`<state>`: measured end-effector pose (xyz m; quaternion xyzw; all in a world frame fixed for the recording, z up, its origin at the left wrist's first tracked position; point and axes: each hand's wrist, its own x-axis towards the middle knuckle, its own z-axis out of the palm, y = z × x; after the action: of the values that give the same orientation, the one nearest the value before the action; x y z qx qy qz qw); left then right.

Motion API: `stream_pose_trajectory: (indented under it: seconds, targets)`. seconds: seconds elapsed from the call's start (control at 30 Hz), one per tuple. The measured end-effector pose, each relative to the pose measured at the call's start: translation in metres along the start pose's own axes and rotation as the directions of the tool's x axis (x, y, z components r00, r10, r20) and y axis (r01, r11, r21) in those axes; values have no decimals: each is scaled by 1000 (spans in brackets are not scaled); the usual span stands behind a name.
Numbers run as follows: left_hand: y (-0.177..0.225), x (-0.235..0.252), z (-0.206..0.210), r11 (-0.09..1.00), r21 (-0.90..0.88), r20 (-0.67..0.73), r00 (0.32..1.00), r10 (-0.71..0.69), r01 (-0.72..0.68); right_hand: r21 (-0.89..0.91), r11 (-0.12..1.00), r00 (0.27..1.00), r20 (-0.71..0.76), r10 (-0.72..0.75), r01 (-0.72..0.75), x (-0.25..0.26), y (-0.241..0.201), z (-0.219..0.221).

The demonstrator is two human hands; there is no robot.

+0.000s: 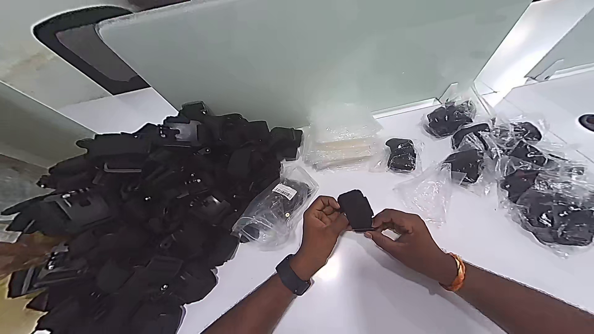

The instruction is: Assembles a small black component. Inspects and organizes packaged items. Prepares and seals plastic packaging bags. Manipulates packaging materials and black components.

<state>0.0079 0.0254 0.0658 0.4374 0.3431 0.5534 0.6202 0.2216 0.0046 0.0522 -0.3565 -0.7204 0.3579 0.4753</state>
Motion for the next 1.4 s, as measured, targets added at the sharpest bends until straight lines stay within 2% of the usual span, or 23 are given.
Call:
stream_pose_trajectory:
  seconds: [0.13, 0.23, 0.3, 0.43, 0.5, 0.57, 0.7, 0.8, 0.87, 0.93, 1.03, 1.13, 1.2, 1.3, 1.4]
  targets:
    - [0, 2, -5, 998, -56, 150, 989, 1, 8, -57, 994, 994, -49, -99, 97, 1, 1, 0]
    - [-2, 2, -5, 996, -54, 273, 959, 79, -66, -53, 993, 990, -96, -107, 102, 2, 2, -2]
    - [1, 2, -4, 994, -23, 327, 938, 112, -110, -56, 989, 985, -97, -140, 135, 1, 3, -1]
    - [5, -1, -5, 996, -38, 407, 909, 89, -81, -46, 986, 983, -89, -164, 160, -1, 3, -2]
    - [5, 0, -7, 993, -41, 455, 882, 121, -115, -24, 987, 983, -95, -159, 157, -1, 2, -3]
    - [8, -3, -4, 983, 12, 461, 873, 159, -185, -33, 987, 982, -96, -161, 158, -1, 1, -2]
    - [19, -12, 6, 942, 155, 378, 899, 221, -297, -102, 980, 979, -98, -179, 169, -1, 0, -1]
    - [48, -19, 4, 810, 317, 375, 850, 370, -493, -134, 976, 978, -99, -183, 169, 0, -1, -4]
    - [77, -27, -7, 655, 454, 366, 797, 481, -604, -160, 974, 980, -92, -176, 160, 0, -1, -6]
    - [112, -34, -29, 468, 608, 337, 743, 578, -641, -187, 969, 981, -76, -177, 160, -2, 1, -5]
    - [174, -47, -71, 253, 824, 249, 725, 643, -507, -214, 960, 981, -33, -190, 179, -1, 3, -4]
    - [215, -65, -124, 20, 962, 203, 760, 618, -273, -218, 957, 981, -5, -195, 189, -2, 3, -1]
    - [227, -76, -154, -23, 994, 100, 815, 570, -106, -224, 955, 980, 9, -197, 194, -2, 3, 0]
    - [229, -84, -185, 0, 992, -109, 873, 476, 125, -232, 955, 982, 29, -185, 186, -3, 4, -1]
    - [218, -79, -208, -75, 977, -146, 888, 435, 198, -245, 953, 984, 36, -174, 177, -2, 5, -1]
